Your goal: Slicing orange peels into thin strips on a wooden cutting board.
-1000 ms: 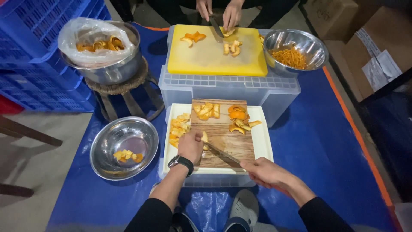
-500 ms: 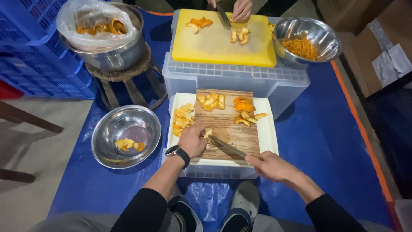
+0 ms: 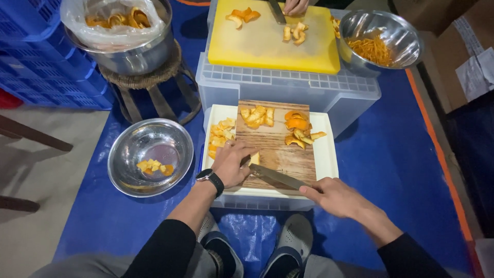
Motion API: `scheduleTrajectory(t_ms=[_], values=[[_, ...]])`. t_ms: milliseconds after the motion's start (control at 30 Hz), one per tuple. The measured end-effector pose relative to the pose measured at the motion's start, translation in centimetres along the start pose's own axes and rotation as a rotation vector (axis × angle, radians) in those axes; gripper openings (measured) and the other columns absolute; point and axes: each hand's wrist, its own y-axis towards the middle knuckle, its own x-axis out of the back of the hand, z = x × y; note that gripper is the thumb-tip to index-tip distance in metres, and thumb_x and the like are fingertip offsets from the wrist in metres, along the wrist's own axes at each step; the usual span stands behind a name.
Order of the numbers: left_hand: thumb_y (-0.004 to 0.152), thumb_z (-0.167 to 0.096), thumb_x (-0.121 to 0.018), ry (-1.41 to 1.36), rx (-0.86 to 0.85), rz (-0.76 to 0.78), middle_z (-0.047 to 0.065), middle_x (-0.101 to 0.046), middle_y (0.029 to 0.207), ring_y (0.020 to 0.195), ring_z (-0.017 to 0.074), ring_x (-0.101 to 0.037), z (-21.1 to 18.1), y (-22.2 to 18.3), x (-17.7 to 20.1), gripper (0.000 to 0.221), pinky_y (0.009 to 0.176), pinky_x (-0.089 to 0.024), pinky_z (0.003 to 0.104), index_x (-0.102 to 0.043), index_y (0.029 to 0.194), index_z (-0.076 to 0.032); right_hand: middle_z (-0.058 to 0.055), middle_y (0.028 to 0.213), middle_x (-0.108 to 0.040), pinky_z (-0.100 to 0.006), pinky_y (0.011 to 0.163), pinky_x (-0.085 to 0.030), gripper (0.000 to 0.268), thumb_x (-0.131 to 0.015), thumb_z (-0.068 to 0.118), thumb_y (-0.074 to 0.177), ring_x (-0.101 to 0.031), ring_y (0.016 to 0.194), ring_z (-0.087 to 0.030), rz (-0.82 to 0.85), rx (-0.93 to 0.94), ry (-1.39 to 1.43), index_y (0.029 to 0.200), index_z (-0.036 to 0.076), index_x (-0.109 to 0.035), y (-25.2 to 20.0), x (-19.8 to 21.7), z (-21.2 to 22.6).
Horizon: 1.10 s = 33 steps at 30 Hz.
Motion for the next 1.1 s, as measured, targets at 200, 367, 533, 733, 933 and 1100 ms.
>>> scheduleTrajectory(t_ms=[200,367,533,733,933,1100], values=[[0.089,-0.039,-0.068,0.007,0.004,0.132,-0.009,-0.056,0.138,0.132,0.02,-0.04,0.2,0.0,0.5,0.052,0.104,-0.035,0.043,-0.057,0.14,-0.031,-0.004,0.053,-0.057,-0.029,0.055,-0.045,0.061,-0.041,0.058,0.102,-0.055,0.052,-0.018,0.005,-0.035,-0.159,0.066,0.014,-0.064,-0.4,0.3,0.8],[0.077,-0.029,-0.072,0.021,0.03,0.046,-0.004,-0.048,0.138,0.132,0.0244,-0.038,0.2,-0.2,-0.3,0.057,0.1,-0.036,0.047,-0.063,0.133,-0.03,-0.002,0.054,-0.058,-0.03,0.056,-0.045,0.06,-0.038,0.059,0.102,-0.056,0.053,-0.017,-0.011,-0.028,-0.258,0.068,0.016,-0.062,-0.3,0.3,0.8],[0.078,-0.033,-0.076,-0.003,0.063,0.049,-0.003,-0.044,0.137,0.135,0.0253,-0.036,0.4,-0.2,-0.7,0.059,0.104,-0.034,0.049,-0.062,0.135,-0.033,-0.003,0.056,-0.059,-0.03,0.057,-0.046,0.058,-0.037,0.058,0.103,-0.058,0.054,-0.017,-0.041,-0.014,-0.349,0.071,0.018,-0.063,0.0,0.2,1.1],[0.08,-0.039,-0.078,0.021,0.062,0.048,-0.001,-0.044,0.136,0.134,0.0269,-0.036,0.2,0.0,-0.3,0.058,0.103,-0.033,0.052,-0.062,0.136,-0.032,-0.011,0.073,-0.07,-0.039,0.071,-0.055,0.06,-0.034,0.058,0.102,-0.073,0.077,-0.028,-0.069,0.003,-0.396,0.089,0.012,-0.071,0.7,-0.5,1.0],[0.082,-0.039,-0.079,-0.024,0.143,0.182,-0.002,-0.04,0.14,0.14,0.0253,-0.03,-0.9,0.1,1.6,0.062,0.109,-0.027,0.052,-0.058,0.14,-0.03,-0.015,0.082,-0.072,-0.044,0.077,-0.057,0.064,-0.032,0.062,0.1,-0.074,0.089,-0.033,-0.087,0.015,-0.398,0.097,0.012,-0.071,0.9,-1.2,0.6],[0.085,-0.042,-0.077,-0.031,0.204,0.236,-0.002,-0.037,0.14,0.141,0.0242,-0.026,-1.4,0.2,2.0,0.06,0.111,-0.02,0.053,-0.056,0.141,-0.032,-0.015,0.082,-0.072,-0.046,0.082,-0.057,0.064,-0.031,0.063,0.101,-0.075,0.092,-0.035,-0.131,0.023,-0.369,0.094,0.013,-0.07,1.2,-1.2,0.8]])
